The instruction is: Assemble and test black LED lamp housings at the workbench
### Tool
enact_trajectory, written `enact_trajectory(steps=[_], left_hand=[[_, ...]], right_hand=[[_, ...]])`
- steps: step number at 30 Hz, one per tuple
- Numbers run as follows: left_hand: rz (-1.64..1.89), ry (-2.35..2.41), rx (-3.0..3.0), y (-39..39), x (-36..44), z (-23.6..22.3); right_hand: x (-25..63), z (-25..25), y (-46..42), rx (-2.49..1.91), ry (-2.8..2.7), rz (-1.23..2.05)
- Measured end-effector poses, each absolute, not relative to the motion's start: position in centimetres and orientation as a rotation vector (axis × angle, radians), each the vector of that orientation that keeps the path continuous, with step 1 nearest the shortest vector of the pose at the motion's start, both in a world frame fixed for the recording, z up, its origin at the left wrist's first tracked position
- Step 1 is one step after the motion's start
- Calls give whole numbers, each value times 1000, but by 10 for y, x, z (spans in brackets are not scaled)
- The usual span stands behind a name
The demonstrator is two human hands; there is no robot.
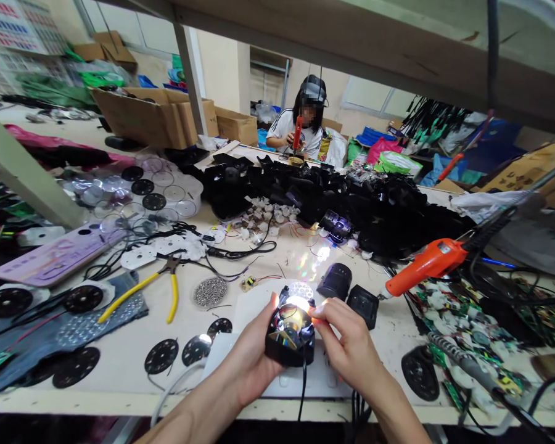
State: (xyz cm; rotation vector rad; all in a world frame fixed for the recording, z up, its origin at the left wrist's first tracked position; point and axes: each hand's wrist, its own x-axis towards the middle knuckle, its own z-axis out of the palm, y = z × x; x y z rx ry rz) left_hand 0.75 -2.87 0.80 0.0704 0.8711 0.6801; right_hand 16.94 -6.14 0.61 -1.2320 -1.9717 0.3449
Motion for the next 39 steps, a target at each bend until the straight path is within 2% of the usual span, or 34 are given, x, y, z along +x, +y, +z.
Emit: enact_trajectory(steps=[18,26,39], left_hand=[[810,790,468,-40,-4,7],[789,638,590,-32,-12,-3],[727,458,471,-25,-22,-11]], right_hand=[[163,17,-79,-1205,-1837,362],[159,16,-83,-1166,-1844,251],[148,23,-84,-1150,-1796,194]])
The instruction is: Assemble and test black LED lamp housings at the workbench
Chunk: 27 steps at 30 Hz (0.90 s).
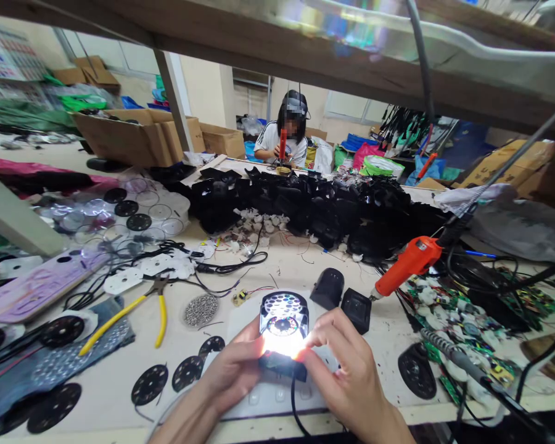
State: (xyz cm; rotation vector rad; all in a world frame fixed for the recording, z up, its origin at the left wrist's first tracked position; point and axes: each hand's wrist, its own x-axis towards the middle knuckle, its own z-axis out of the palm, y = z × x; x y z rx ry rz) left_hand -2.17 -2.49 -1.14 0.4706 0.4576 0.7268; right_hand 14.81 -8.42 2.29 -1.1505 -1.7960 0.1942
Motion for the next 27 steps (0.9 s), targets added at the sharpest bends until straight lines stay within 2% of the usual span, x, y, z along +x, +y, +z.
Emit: enact_trajectory(steps=[13,19,27], left_hand=[[715,319,418,-18,-18,-17],[598,294,318,-9,-15,-17],[720,502,500,7,-8,-6]], right_hand=[[146,30,-82,-1155,-1780,220],[145,32,-83,-1164,-1789,236],[146,27,-71,-1241,-1701,219]])
